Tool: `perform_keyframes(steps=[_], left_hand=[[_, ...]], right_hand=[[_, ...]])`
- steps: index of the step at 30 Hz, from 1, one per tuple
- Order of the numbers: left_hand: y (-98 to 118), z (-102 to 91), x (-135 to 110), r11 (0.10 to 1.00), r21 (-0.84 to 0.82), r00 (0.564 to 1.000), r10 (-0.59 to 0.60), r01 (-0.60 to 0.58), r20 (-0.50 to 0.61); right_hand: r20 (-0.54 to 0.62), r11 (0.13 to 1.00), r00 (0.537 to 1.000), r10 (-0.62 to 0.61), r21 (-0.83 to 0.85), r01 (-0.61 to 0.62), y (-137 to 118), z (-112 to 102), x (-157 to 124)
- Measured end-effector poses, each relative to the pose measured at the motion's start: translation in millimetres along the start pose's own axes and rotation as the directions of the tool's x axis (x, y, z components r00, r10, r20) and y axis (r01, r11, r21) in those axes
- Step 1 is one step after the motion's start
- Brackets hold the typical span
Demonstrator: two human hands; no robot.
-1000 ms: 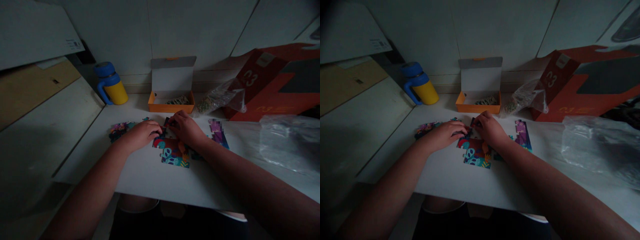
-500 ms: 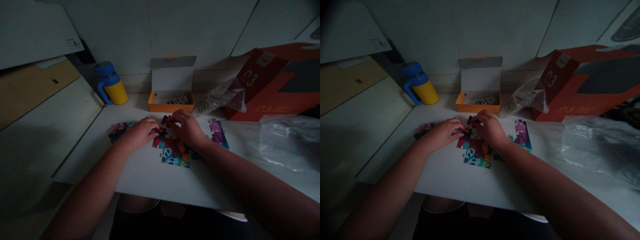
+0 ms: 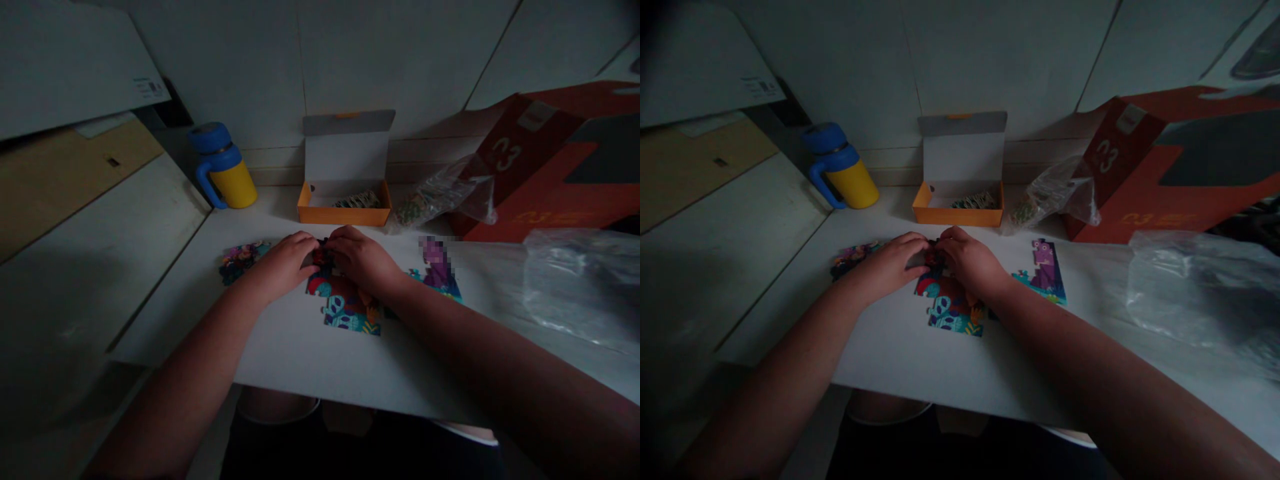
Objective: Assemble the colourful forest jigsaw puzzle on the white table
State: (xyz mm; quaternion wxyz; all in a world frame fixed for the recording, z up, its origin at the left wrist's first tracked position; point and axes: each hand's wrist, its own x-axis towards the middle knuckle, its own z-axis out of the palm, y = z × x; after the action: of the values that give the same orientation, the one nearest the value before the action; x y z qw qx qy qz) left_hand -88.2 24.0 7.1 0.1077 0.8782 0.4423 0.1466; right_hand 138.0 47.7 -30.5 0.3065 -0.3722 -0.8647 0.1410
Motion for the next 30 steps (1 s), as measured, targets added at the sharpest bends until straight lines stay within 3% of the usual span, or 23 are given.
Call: perform_keyframes(steps=[9, 14, 20, 30], left_hand=[[-3.5, 1.6, 0.2, 1.000, -0.005, 1.000, -0.004, 0.004, 0.023], [-0.3, -0.3, -0.1, 1.000, -0.005, 1.000, -0.025, 0.025, 0.006], [-3.4, 1.8, 1.0, 1.000, 0.011, 1.000, -0.012, 0.012, 0.021], [-1.0, 0.9, 1.9, 0.999, 0.047, 0.999, -0.011, 0.009, 0.042]], right_hand=[[0.069, 0.996, 0.996, -0.063, -0.060, 0.068, -1.2, -0.1, -2.5], [0.125, 0.982, 0.992, 0.012, -0.186, 0.012, 3.4, -1.4, 0.5], [0.098, 0.969, 0.989, 0.112, -0.231, -0.087, -1.1, -5.8, 1.0], [0.083, 0.983, 0.996, 0.028, -0.183, -0.012, 1.7, -1.7, -0.7]])
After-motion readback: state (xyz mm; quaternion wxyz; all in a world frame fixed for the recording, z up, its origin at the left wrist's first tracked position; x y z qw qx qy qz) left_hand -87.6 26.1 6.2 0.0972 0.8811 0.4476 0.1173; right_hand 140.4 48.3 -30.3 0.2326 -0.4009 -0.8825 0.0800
